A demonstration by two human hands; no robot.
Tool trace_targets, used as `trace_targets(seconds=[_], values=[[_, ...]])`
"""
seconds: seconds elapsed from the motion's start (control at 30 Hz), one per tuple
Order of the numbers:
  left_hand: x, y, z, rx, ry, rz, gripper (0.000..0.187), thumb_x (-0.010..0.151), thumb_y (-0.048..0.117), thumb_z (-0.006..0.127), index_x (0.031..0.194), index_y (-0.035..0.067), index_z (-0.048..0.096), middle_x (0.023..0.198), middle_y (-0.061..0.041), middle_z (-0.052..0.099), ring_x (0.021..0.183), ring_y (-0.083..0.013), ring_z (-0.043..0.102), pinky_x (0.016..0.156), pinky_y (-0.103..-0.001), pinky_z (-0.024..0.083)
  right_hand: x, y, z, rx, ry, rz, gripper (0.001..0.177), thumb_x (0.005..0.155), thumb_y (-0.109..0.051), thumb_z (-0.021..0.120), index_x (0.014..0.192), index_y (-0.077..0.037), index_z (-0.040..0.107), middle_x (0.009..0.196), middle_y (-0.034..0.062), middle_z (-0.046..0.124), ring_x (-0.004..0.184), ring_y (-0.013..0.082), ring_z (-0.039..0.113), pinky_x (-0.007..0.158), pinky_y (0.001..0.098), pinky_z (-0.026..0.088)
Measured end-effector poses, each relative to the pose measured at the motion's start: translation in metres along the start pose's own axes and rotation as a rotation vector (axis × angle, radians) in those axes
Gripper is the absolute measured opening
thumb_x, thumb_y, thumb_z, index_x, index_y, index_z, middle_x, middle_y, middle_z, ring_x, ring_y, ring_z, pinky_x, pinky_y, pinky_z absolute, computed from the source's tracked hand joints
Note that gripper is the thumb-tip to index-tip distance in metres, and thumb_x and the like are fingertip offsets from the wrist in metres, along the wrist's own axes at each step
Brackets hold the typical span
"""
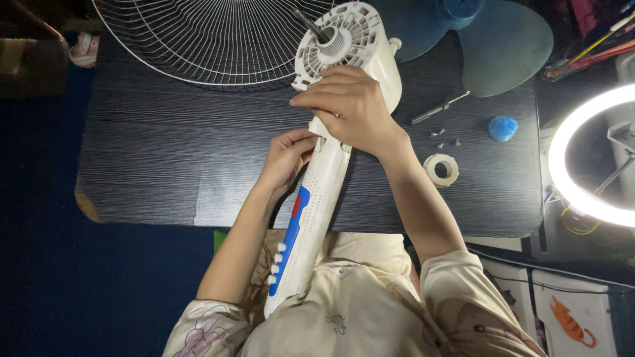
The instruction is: The person assembles a disassembled electric fan on a dark table. They attach the fan head to the stand, insert and tighten several screws with a screwdriver, and secure the motor housing. The fan cage and blades remain separate on the table.
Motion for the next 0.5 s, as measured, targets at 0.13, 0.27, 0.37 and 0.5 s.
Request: trace_targets(seconds=[0.13, 0.27, 0.37, 0.5], values=[[-0.002, 0.0043, 0.0021, 0.006, 0.042, 0.022, 0.02, 0.095, -0.003, 0.064, 0.112, -0.01, 0.07, 0.104, -0.016, 0.074, 0.091, -0.0183, 0.073, 0.084, -0.03, 0.06, 0.0001, 0.0001, 0.0009, -0.004, 0.003, -0.008, 0.025, 0.087, 0.001, 0.073, 0.106, -0.013, 0.08, 0.102, 0.004, 0.079, 0.101, 0.0206, 0.075, 0.103, 0.0423, 0.055], [0.0004, 0.0044, 0.0025, -0.031, 0.024, 0.009, 0.02, 0.094, -0.003, 0.063, 0.112, -0.01, 0.07, 0.104, -0.016, 0.074, 0.09, -0.0178, 0.072, 0.084, -0.03, 0.061, -0.0007, 0.0008, 0.0015, 0.005, 0.008, -0.005, 0.023, 0.088, 0.0, 0.074, 0.106, -0.013, 0.08, 0.101, 0.0046, 0.078, 0.1, 0.0216, 0.074, 0.102, 0.042, 0.056], [0.0019, 0.0035, 0.0008, -0.124, -0.026, -0.073, 0.015, 0.096, -0.003, 0.062, 0.106, -0.013, 0.069, 0.102, -0.019, 0.074, 0.091, -0.0205, 0.074, 0.086, -0.031, 0.062, 0.0002, 0.0009, 0.0017, 0.007, 0.011, -0.012, 0.022, 0.089, 0.0, 0.074, 0.106, -0.013, 0.079, 0.101, 0.0049, 0.078, 0.1, 0.0219, 0.074, 0.101, 0.0416, 0.056], [0.0004, 0.0032, 0.0013, -0.157, -0.058, -0.158, 0.017, 0.097, -0.001, 0.06, 0.107, -0.012, 0.068, 0.101, -0.018, 0.074, 0.087, -0.0214, 0.074, 0.082, -0.031, 0.062, 0.0007, 0.0009, 0.0021, 0.014, 0.008, -0.015, 0.022, 0.088, 0.0, 0.074, 0.106, -0.012, 0.079, 0.101, 0.005, 0.078, 0.1, 0.0221, 0.074, 0.101, 0.0416, 0.056]])
Point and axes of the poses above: each hand's wrist, its own x-axis towards the middle knuckle, its own z-axis out of the palm, y = z × x, the point moved 2 cm from there along x, towards the middle knuckle
